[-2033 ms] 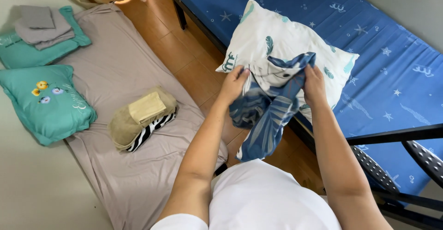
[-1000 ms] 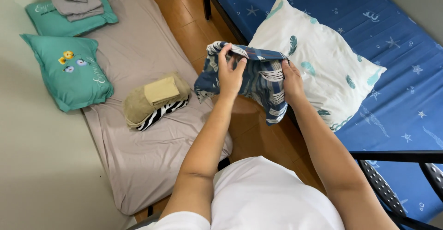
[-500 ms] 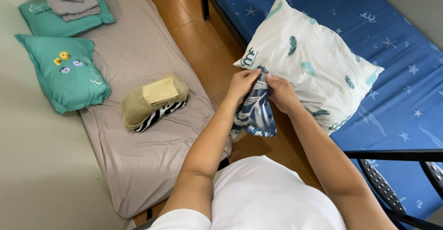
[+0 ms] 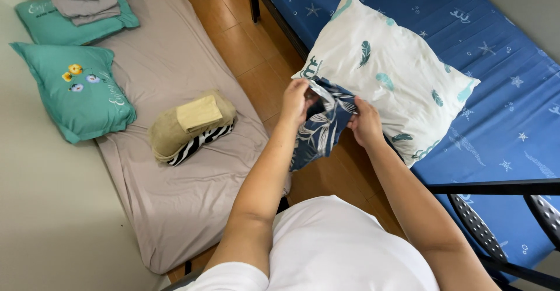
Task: The person puts a blue and white patterned pillowcase onto a pillow. They insert the pillow into the case, pull the fabric over the corners, and smooth the surface to fit it properly.
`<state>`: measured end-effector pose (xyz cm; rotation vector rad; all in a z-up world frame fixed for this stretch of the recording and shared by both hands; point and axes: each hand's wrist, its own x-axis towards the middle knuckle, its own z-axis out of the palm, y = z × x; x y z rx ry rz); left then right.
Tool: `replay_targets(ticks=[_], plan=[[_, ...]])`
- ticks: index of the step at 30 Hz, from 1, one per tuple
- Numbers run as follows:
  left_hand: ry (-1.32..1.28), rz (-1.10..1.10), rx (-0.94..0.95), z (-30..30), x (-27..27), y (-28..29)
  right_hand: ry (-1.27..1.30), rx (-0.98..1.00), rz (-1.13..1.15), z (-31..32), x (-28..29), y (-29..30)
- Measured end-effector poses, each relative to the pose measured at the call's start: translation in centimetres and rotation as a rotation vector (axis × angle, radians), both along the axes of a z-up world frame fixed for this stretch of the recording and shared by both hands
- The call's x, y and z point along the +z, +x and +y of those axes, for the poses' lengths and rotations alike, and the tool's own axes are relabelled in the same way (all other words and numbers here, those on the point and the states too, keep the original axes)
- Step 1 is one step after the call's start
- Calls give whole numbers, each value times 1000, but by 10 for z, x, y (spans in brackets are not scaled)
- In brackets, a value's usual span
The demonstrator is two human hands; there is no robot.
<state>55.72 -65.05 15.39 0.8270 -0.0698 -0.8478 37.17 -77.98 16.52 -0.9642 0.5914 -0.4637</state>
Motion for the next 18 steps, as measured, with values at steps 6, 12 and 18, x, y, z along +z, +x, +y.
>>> replay_targets(ticks=[6, 12, 18], plan=[[-296, 328, 255, 38, 36, 30, -60, -255, 202, -70, -76, -28], [-210, 59, 169, 43, 47, 23, -885, -54, 209, -32, -49, -13], [-41, -60, -39, 49, 110, -21, -1160, 201, 91, 45, 56, 41]])
